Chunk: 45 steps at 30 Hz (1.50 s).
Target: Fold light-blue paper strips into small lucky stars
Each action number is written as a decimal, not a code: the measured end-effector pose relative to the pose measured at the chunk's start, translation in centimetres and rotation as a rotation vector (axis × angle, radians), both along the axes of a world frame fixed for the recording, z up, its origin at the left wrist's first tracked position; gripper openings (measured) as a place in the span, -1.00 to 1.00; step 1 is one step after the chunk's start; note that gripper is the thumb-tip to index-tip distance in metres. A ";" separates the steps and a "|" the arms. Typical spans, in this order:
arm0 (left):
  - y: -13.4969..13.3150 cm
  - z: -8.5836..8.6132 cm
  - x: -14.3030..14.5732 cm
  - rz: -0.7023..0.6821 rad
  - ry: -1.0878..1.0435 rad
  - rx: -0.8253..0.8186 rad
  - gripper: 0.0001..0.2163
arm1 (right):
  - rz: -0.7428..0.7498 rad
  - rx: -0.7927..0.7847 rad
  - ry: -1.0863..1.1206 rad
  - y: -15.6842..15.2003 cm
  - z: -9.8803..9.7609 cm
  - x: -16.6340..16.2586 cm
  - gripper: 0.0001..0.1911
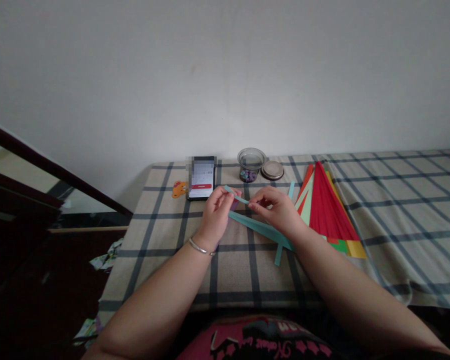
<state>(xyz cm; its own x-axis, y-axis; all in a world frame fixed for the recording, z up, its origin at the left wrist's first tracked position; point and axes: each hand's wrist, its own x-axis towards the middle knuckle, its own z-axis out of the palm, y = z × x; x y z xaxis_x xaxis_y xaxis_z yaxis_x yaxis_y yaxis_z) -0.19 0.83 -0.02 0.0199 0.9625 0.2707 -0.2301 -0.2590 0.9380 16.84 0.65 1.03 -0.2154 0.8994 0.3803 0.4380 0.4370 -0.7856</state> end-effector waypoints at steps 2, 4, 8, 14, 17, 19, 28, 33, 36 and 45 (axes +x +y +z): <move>0.0 0.2 0.2 -0.037 -0.204 -0.116 -0.85 | -0.002 -0.009 -0.014 0.0 0.0 0.0 -0.90; 0.2 0.4 0.3 -0.061 -0.321 -0.192 -0.83 | -0.008 -0.012 -0.031 0.0 -0.1 0.1 -0.91; 0.4 0.5 0.4 -0.031 -0.356 -0.163 -0.80 | -0.003 -0.026 -0.049 0.2 -0.2 0.1 -0.89; 0.1 0.4 0.5 -0.017 -0.156 -0.163 -0.78 | -0.065 -0.039 -0.016 0.1 0.1 0.1 -0.82; -0.1 0.3 0.4 -0.028 0.000 -0.142 -0.76 | -0.095 -0.058 0.054 0.0 0.2 0.0 -0.78; -0.2 0.3 0.3 -0.067 0.094 -0.116 -0.75 | -0.090 -0.081 0.106 -0.1 0.3 0.0 -0.74; -0.4 0.0 0.0 -0.148 0.459 0.099 -0.95 | -0.077 -0.173 -0.001 -0.5 0.8 0.1 -0.69; -0.3 0.1 -0.1 -0.112 0.468 0.122 -0.92 | -0.088 -0.231 -0.003 -0.2 0.5 0.0 -0.67; -0.3 -0.1 -0.1 -0.088 0.438 0.128 -0.83 | -0.088 -0.264 0.086 0.0 0.3 0.0 -0.63; -0.2 -0.4 0.1 -0.053 0.279 -0.029 -0.79 | -0.080 -0.310 0.293 0.3 0.4 0.0 -0.48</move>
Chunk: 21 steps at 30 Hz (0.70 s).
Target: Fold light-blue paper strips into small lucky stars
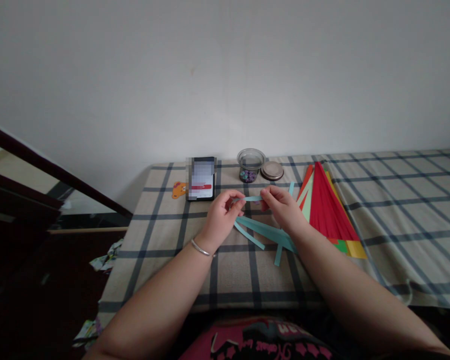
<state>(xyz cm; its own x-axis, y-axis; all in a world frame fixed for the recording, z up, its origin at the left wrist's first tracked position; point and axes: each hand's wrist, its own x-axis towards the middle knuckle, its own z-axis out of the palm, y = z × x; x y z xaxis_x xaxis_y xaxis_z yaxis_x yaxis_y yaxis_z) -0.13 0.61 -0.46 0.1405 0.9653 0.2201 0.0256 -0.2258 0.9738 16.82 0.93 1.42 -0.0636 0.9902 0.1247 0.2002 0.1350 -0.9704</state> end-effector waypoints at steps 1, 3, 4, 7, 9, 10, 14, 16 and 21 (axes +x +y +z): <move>0.1 0.0 0.0 0.014 -0.018 -0.008 -0.78 | -0.009 0.002 0.017 0.0 0.0 0.0 -0.47; 0.2 0.0 0.0 0.033 -0.055 -0.018 -0.75 | -0.014 0.003 0.047 0.1 0.1 -0.1 -0.45; 0.2 0.0 0.1 0.037 -0.074 -0.023 -0.75 | -0.010 0.002 0.059 0.1 0.1 -0.1 -0.45; 0.3 -0.1 0.1 0.037 -0.098 -0.033 -0.75 | 0.029 -0.009 0.084 0.1 0.1 -0.3 -0.46; 0.3 -0.2 0.0 0.035 -0.086 -0.034 -0.75 | 0.065 -0.013 0.090 0.0 0.1 -0.4 -0.48; 0.3 -0.3 0.0 0.037 -0.080 -0.035 -0.74 | 0.082 -0.014 0.088 0.0 0.1 -0.4 -0.49; 0.4 -0.4 0.1 0.052 -0.103 -0.067 -0.73 | 0.119 -0.005 0.057 -0.2 0.0 -0.5 -0.57; 0.4 -0.4 0.1 0.050 -0.123 -0.084 -0.75 | 0.125 0.000 0.047 -0.3 0.0 -0.4 -0.60; 0.5 -0.4 0.0 0.018 -0.128 -0.083 -0.79 | 0.146 0.009 0.105 -0.3 -0.2 -0.5 -0.66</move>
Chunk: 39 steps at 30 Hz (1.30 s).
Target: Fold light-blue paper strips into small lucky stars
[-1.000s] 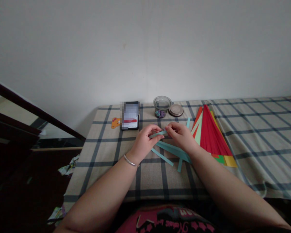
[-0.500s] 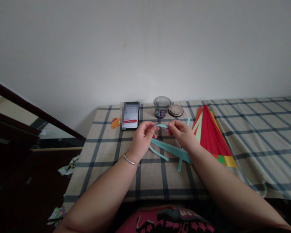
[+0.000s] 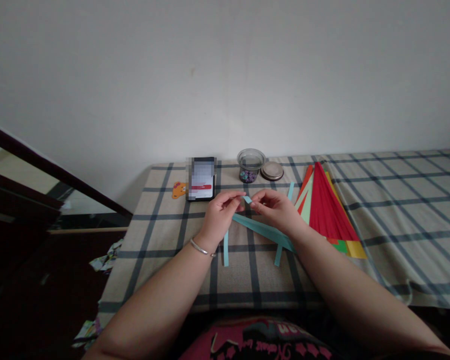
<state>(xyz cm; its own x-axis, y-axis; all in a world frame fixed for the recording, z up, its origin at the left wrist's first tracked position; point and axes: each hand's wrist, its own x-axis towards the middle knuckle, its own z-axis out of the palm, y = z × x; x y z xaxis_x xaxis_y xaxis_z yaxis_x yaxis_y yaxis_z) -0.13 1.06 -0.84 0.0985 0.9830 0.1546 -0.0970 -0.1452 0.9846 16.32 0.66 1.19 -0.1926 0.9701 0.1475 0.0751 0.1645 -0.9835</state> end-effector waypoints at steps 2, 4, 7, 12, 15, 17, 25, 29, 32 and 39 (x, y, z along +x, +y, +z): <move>-0.1 0.1 0.1 -0.014 -0.030 -0.018 -0.78 | 0.016 0.004 0.047 0.0 -0.1 -0.1 -0.67; -0.1 0.3 0.2 -0.017 -0.089 -0.044 -0.78 | 0.027 0.000 0.076 0.0 -0.2 -0.2 -0.68; -0.2 0.6 0.3 -0.023 -0.137 -0.064 -0.75 | 0.009 0.000 0.070 -0.1 -0.3 -0.3 -0.67; -0.6 0.9 0.4 -0.048 -0.051 -0.066 -0.73 | -0.020 0.023 0.065 0.0 -0.5 -0.3 -0.65; -0.7 0.9 0.4 -0.062 -0.018 -0.068 -0.73 | -0.023 0.026 0.088 0.1 -0.6 -0.3 -0.66; -0.8 0.9 0.4 -0.079 -0.027 -0.078 -0.73 | -0.025 0.031 0.095 0.1 -0.6 -0.3 -0.66; -0.7 1.2 0.5 -0.157 -0.093 -0.100 -0.71 | -0.022 0.045 0.142 0.0 -0.4 -0.4 -0.67; -0.5 0.8 0.5 -0.141 -0.067 -0.083 -0.74 | -0.017 0.067 0.127 -0.1 -0.1 -0.4 -0.65; -0.5 0.5 0.4 -0.111 -0.030 -0.076 -0.74 | -0.034 0.054 0.102 -0.1 -0.1 -0.4 -0.64; -0.5 0.4 0.2 -0.074 0.044 -0.033 -0.77 | -0.014 0.012 0.113 -0.2 -0.5 -0.4 -0.66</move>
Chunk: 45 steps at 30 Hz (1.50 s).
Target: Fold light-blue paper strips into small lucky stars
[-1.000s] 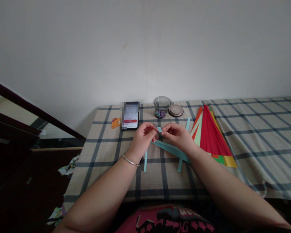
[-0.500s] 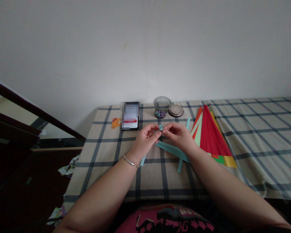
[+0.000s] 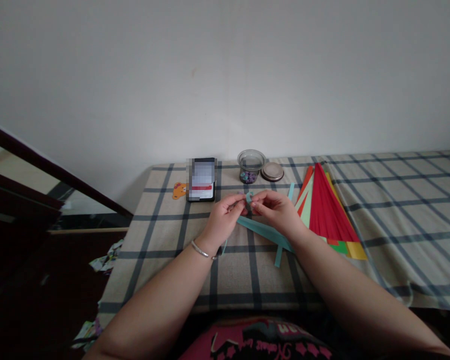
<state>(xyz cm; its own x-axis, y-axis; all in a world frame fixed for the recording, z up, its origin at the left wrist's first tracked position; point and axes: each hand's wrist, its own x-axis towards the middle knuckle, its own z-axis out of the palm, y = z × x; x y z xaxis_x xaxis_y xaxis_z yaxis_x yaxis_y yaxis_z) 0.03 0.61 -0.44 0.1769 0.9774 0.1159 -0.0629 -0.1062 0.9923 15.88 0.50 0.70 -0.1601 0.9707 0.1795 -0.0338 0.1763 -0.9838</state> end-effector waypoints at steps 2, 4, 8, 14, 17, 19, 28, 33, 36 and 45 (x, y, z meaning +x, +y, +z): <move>0.1 -0.1 0.1 -0.004 -0.020 -0.020 -0.77 | -0.009 0.012 -0.006 0.0 0.0 0.0 -0.69; 0.1 -0.2 0.2 0.002 -0.071 -0.029 -0.77 | -0.011 0.021 -0.022 -0.1 -0.1 0.0 -0.70; 0.3 -0.4 0.4 0.021 -0.138 -0.032 -0.84 | 0.000 0.029 -0.051 -0.1 -0.2 0.2 -0.74; 0.1 0.1 0.1 0.044 0.064 0.116 -0.81 | -0.042 0.090 -0.117 0.0 -0.2 0.3 -0.79; 0.1 0.2 -0.1 0.081 0.133 0.201 -0.80 | -0.091 0.176 -0.203 0.0 -0.2 0.4 -0.83; 0.1 0.0 -0.1 0.074 0.089 0.158 -0.78 | -0.112 0.230 -0.253 0.0 -0.2 0.5 -0.86; 0.3 -0.2 0.6 0.094 -0.303 -0.113 -0.75 | -0.092 0.124 -0.203 0.0 -0.3 0.2 -0.81; 0.3 0.1 0.6 0.065 -0.347 -0.180 -0.73 | -0.085 0.081 -0.154 -0.1 0.0 0.1 -0.79; 0.3 0.1 0.6 0.020 -0.452 -0.263 -0.71 | -0.082 0.088 -0.156 -0.2 0.1 0.1 -0.79; 0.1 0.8 0.4 -0.173 -0.575 -0.434 -0.74 | -0.091 0.186 -0.190 -0.4 -0.1 0.4 -0.75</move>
<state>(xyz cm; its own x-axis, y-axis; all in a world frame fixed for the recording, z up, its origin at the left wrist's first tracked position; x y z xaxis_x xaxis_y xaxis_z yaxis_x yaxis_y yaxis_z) 0.47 0.72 0.35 0.3602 0.9200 -0.1542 -0.5656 0.3469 0.7482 16.26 0.13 0.57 -0.1213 0.9357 0.3312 0.1722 0.3485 -0.9214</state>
